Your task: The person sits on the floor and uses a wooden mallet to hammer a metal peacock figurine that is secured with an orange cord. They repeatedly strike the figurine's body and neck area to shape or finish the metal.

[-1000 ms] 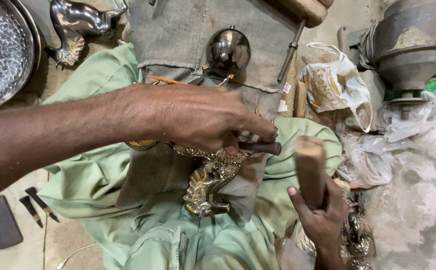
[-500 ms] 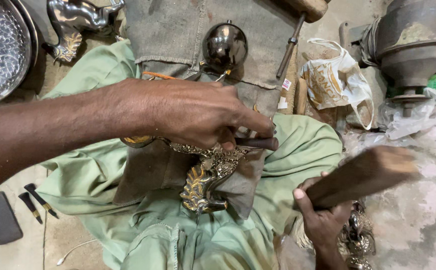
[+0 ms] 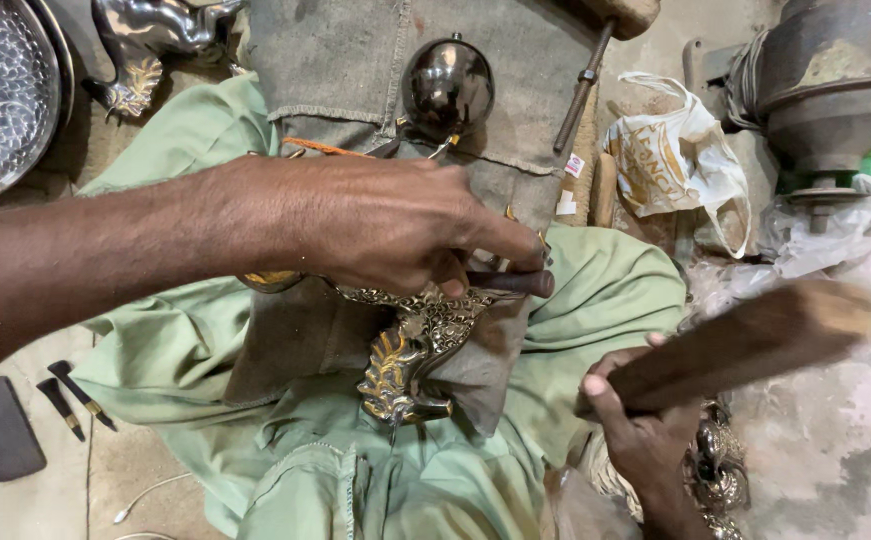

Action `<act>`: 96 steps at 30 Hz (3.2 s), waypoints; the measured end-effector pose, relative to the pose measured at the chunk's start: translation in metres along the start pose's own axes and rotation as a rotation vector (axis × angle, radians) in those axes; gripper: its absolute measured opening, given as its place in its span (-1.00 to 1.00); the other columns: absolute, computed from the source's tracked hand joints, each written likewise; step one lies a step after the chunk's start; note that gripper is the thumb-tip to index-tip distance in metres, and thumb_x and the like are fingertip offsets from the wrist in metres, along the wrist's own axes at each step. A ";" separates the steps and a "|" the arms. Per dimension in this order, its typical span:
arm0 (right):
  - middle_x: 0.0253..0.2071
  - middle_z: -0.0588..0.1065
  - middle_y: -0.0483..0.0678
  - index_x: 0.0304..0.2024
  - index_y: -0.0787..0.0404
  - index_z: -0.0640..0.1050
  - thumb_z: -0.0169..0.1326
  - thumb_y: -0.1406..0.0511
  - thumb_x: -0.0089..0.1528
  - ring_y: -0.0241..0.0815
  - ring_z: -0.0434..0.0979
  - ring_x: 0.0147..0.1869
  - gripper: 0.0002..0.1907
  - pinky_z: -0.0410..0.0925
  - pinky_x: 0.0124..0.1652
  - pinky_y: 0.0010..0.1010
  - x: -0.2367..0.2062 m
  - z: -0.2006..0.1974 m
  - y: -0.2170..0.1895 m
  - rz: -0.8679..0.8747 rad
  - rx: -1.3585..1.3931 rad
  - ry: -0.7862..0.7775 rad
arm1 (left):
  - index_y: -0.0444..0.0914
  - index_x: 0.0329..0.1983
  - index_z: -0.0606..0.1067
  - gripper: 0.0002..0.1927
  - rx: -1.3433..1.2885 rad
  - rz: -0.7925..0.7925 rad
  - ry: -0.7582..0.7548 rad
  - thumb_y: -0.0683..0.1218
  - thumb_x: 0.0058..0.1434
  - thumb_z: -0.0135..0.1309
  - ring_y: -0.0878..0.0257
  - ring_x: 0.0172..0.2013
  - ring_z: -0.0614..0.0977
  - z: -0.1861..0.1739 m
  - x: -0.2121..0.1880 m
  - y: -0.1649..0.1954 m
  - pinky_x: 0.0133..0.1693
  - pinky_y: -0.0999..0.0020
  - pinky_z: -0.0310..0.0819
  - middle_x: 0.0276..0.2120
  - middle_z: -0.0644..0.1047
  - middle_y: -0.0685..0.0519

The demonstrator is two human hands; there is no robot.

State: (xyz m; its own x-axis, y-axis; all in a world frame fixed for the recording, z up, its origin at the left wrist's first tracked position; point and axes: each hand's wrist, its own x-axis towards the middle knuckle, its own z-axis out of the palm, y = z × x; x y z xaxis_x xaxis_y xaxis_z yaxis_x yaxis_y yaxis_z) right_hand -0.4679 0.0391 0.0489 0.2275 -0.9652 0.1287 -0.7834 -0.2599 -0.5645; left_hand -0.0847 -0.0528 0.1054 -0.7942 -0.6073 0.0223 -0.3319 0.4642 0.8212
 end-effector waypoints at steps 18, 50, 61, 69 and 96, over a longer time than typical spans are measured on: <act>-0.30 0.51 -0.04 0.26 0.24 0.27 0.31 0.32 0.22 -0.26 0.50 -0.34 -0.35 0.40 -0.38 -0.43 0.006 0.002 0.001 0.175 0.639 -0.028 | -0.08 0.15 0.45 -0.51 -0.063 -0.004 -0.009 -0.20 0.11 0.13 0.09 -0.51 0.67 -0.002 -0.001 0.001 -0.44 0.01 0.45 -0.47 0.64 -0.02; -0.34 0.43 0.05 -0.06 0.31 0.42 0.34 0.31 0.09 -0.09 0.43 -0.38 -0.54 0.33 -0.33 -0.34 0.014 0.001 0.017 -0.012 -0.105 -0.140 | -0.18 0.05 0.50 -0.60 -0.028 0.062 0.013 -0.23 0.11 0.14 0.07 -0.53 0.67 -0.001 0.001 -0.003 -0.45 -0.01 0.43 -0.52 0.63 -0.08; -0.26 0.52 0.00 0.34 0.17 0.26 0.38 0.24 0.25 -0.21 0.58 -0.22 -0.26 0.48 -0.23 -0.34 0.018 0.000 0.013 0.039 0.498 -0.101 | -0.03 0.24 0.48 -0.45 0.007 -0.094 -0.044 -0.23 0.14 0.13 0.09 -0.49 0.67 0.002 0.002 -0.004 -0.38 0.01 0.46 -0.42 0.66 -0.08; -0.33 0.47 -0.05 0.02 0.28 0.38 0.40 0.31 0.17 -0.29 0.48 -0.32 -0.49 0.39 -0.32 -0.40 0.012 -0.002 0.027 0.259 0.189 -0.113 | -0.14 0.22 0.47 -0.52 -0.116 -0.135 0.423 -0.13 0.21 0.25 0.22 -0.28 0.74 0.006 -0.001 -0.002 -0.28 0.12 0.63 -0.27 0.70 -0.01; -0.32 0.52 -0.19 0.18 0.22 0.32 0.35 0.37 0.16 -0.35 0.53 -0.26 -0.38 0.42 -0.21 -0.52 0.070 0.012 0.016 0.059 0.678 -0.076 | -0.19 0.04 0.51 -0.60 -0.026 -0.196 0.129 -0.23 0.10 0.21 0.11 -0.47 0.72 0.004 0.003 0.009 -0.43 0.04 0.47 -0.52 0.66 -0.06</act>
State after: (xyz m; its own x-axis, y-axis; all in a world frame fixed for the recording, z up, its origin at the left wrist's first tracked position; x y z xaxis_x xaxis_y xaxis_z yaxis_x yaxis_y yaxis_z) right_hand -0.4577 -0.0328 0.0391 0.2547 -0.9662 0.0389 -0.2662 -0.1088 -0.9578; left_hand -0.0919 -0.0473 0.1105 -0.6439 -0.7621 -0.0677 -0.4585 0.3135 0.8316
